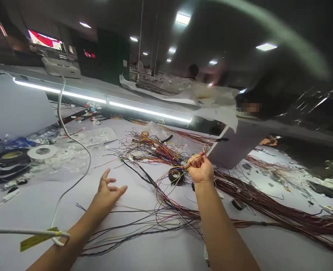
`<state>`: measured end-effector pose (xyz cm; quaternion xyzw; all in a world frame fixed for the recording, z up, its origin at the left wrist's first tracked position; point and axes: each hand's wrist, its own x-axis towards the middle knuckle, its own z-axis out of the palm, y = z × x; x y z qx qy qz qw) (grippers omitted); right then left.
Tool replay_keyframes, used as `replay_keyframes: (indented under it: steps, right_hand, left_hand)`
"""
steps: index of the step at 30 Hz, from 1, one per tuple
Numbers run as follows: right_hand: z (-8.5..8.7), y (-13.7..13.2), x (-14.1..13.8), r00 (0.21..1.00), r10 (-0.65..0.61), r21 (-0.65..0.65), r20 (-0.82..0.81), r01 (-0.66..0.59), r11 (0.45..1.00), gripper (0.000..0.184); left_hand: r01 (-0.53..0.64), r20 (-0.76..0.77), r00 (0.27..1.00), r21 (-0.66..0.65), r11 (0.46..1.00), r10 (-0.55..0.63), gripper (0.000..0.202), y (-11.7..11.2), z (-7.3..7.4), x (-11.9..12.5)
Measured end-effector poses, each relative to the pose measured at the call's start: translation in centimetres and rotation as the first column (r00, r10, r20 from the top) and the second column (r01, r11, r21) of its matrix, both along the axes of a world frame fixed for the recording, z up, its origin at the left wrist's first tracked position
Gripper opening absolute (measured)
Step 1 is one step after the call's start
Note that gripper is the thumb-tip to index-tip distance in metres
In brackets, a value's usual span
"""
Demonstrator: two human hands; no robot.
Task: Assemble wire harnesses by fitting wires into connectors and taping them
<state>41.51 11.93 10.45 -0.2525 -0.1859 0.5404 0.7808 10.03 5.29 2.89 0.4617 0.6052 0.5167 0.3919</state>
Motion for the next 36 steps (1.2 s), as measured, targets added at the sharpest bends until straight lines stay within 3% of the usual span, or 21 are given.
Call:
replay_keyframes:
  steps: [2,4,5,7,8,10,12,16,18,21,24,28,32,36]
  right_hand:
    - [0.9,-0.5,-1.3,0.999,0.049,0.007,0.001,-0.049,0.999,0.031]
    - [2.0,-1.1,-2.5,0.995,0.103,0.02,0.005,-0.103,0.994,0.031]
    - [2.5,-1.4,-3.0,0.991,0.137,0.03,0.003,-0.137,0.99,0.03]
    - [3.3,-2.1,-3.9,0.977,0.213,0.059,-0.014,-0.212,0.976,0.029]
    - [3.6,-2.4,-4.2,0.967,0.253,0.075,-0.024,-0.251,0.965,0.027]
    - [3.9,-3.0,-4.7,0.947,0.319,0.098,-0.033,-0.314,0.944,0.024]
    - [4.0,-3.4,-5.1,0.929,0.369,0.107,-0.032,-0.364,0.925,0.022]
    - [3.9,-3.7,-5.3,0.9,0.428,0.113,-0.08,-0.418,0.901,0.024]
    - [4.1,-3.8,-5.0,0.903,0.415,0.124,-0.114,-0.402,0.907,0.027]
    - [4.2,-3.7,-4.4,0.929,0.343,0.146,-0.14,-0.323,0.935,0.028]
    - [4.3,-3.4,-3.7,0.953,0.256,0.153,-0.165,-0.231,0.961,0.029]
    - [4.0,-3.1,-3.1,0.973,0.151,0.133,-0.174,-0.129,0.983,0.03]
    - [3.4,-2.8,-2.7,0.98,0.076,0.08,-0.185,-0.062,0.995,0.032]
    - [2.6,-2.4,-2.1,0.976,0.017,0.048,-0.216,-0.007,0.999,0.038]
  left_hand:
    - [0.048,-0.333,0.942,0.248,0.968,0.038,0.072,0.6,0.3,0.2]
    - [0.119,-0.437,0.899,0.327,0.937,0.038,0.07,1.3,1.1,0.7]
    - [0.119,-0.397,0.918,0.3,0.947,0.011,0.071,1.7,1.8,1.1]
    - [0.156,-0.159,0.979,0.171,0.973,-0.129,0.073,2.5,3.3,2.1]
    - [0.24,-0.013,0.971,0.1,0.966,-0.24,0.07,2.8,4.0,2.6]
    - [0.459,0.166,0.876,-0.004,0.888,-0.452,0.062,3.2,5.0,3.8]
    - [0.609,0.16,0.79,-0.104,0.786,-0.591,0.056,3.4,5.3,5.1]
    - [0.733,0.037,0.669,-0.201,0.65,-0.743,0.044,3.2,4.2,7.1]
    - [0.734,-0.044,0.663,-0.159,0.661,-0.747,0.037,2.9,3.3,7.4]
    - [0.683,-0.126,0.712,-0.1,0.723,-0.69,0.031,2.3,1.9,7.5]
    - [0.684,-0.147,0.71,-0.09,0.724,-0.689,0.032,1.5,0.7,7.5]
    - [0.697,-0.276,0.702,0.075,0.713,-0.657,0.031,0.8,-1.0,7.9]
    - [0.643,-0.101,0.765,0.053,0.764,-0.636,0.021,0.6,-2.4,8.3]
    - [0.478,0.042,0.878,-0.046,0.877,-0.477,0.039,0.5,-2.4,6.0]
